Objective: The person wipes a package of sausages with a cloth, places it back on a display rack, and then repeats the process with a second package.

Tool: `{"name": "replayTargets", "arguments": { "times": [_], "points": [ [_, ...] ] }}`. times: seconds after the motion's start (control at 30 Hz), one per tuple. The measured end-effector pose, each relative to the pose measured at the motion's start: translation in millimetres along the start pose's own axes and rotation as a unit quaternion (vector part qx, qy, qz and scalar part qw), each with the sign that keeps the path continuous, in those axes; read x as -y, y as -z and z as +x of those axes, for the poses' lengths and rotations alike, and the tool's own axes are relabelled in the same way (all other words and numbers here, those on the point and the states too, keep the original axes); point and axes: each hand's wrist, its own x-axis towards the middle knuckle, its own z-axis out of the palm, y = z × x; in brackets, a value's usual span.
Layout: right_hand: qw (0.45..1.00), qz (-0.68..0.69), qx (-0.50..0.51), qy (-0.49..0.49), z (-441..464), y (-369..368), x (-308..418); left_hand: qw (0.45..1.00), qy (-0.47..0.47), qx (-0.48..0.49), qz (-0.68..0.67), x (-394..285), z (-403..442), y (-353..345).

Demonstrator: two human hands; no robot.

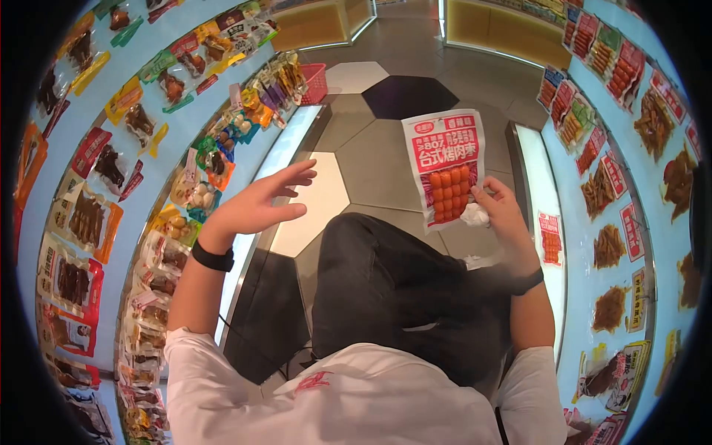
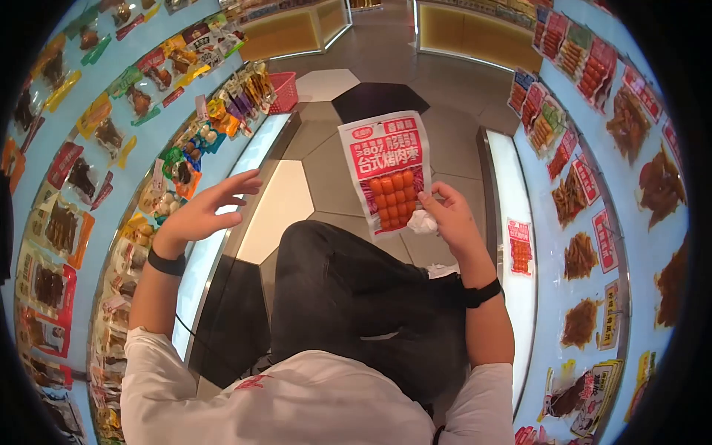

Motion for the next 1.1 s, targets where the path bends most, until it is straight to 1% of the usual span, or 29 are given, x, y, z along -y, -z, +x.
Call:
{"name": "replayTargets", "arguments": {
  "times": [0.07, 0.1, 0.13, 0.17, 0.2, 0.27, 0.3, 0.37, 0.47, 0.5, 0.53, 0.6, 0.63, 0.73, 0.83, 0.87, 0.93, 0.97, 1.0, 1.03, 1.07, 1.1],
  "points": [
    [0.999, 0.003, 0.005, -0.033, -5.7, -6.3, -4.5, 0.995, -0.045, 0.088, -0.002, 45.9, 77.2, -51.7],
    [0.999, 0.026, 0.001, -0.031, -7.9, -12.0, -6.0, 0.982, -0.077, 0.133, -0.113, 50.5, 111.0, -78.4],
    [0.999, 0.024, 0.001, -0.043, -9.9, -13.8, -4.6, 0.953, -0.102, 0.175, -0.225, 52.3, 139.2, -104.9],
    [0.999, 0.011, 0.007, -0.047, -6.1, -8.9, -13.8, 0.943, -0.14, 0.163, -0.254, 57.0, 159.5, -123.2],
    [0.999, 0.016, -0.02, -0.047, -3.5, -7.0, -22.3, 0.909, -0.128, 0.168, -0.36, 60.0, 177.6, -141.6],
    [0.997, 0.023, -0.066, -0.04, 4.7, 2.6, -33.8, 0.812, -0.09, 0.169, -0.551, 58.9, 213.5, -176.3],
    [0.995, 0.012, -0.087, -0.039, 7.7, 11.3, -37.3, 0.785, -0.049, 0.123, -0.605, 49.1, 227.0, -186.4],
    [0.992, -0.015, -0.122, -0.04, 12.4, 27.6, -40.5, 0.78, -0.026, 0.083, -0.62, 55.7, 256.6, -203.4],
    [0.971, -0.124, -0.147, -0.139, 25.6, 45.2, -35.1, 0.764, -0.009, 0.018, -0.645, 63.1, 279.4, -217.7],
    [0.973, -0.129, -0.156, -0.109, 31.4, 51.0, -32.9, 0.757, -0.011, -0.003, -0.653, 67.7, 284.8, -220.3],
    [0.968, -0.131, -0.204, -0.063, 39.3, 56.9, -32.7, 0.749, -0.014, -0.025, -0.662, 73.2, 289.8, -222.4],
    [0.948, -0.135, -0.288, 0.025, 53.6, 69.2, -35.8, 0.754, -0.012, -0.05, -0.655, 88.5, 294.2, -226.5],
    [0.953, -0.082, -0.292, 0.028, 58.5, 62.2, -25.9, 0.754, -0.006, -0.063, -0.654, 96.2, 293.1, -230.7],
    [0.929, -0.207, -0.27, 0.149, 79.1, 34.2, -48.0, 0.732, 0.037, -0.048, -0.678, 109.4, 288.0, -237.9],
    [0.876, -0.377, -0.198, 0.224, 85.6, 2.3, -73.3, 0.74, 0.031, -0.058, -0.669, 102.4, 284.4, -245.3],
    [0.876, -0.37, -0.221, 0.218, 86.1, 7.1, -82.7, 0.74, 0.027, -0.055, -0.67, 99.9, 283.2, -248.8],
    [0.87, -0.362, -0.264, 0.205, 88.1, 22.5, -95.6, 0.739, 0.056, -0.044, -0.67, 95.9, 283.4, -257.1],
    [0.873, -0.363, -0.278, 0.171, 84.3, 26.7, -100.2, 0.739, 0.07, -0.033, -0.669, 96.8, 283.7, -261.6],
    [0.871, -0.384, -0.235, 0.197, 81.4, 20.9, -99.9, 0.739, 0.083, -0.023, -0.668, 98.3, 283.9, -266.0],
    [0.867, -0.402, -0.191, 0.224, 78.4, 9.6, -99.8, 0.755, 0.069, -0.037, -0.651, 101.7, 284.0, -272.2],
    [0.861, -0.417, -0.147, 0.252, 75.8, 1.8, -101.4, 0.757, 0.069, -0.038, -0.649, 103.7, 282.0, -275.9],
    [0.854, -0.423, -0.157, 0.26, 73.9, -0.9, -104.2, 0.761, 0.067, -0.039, -0.644, 102.0, 280.0, -274.6]
  ]
}}
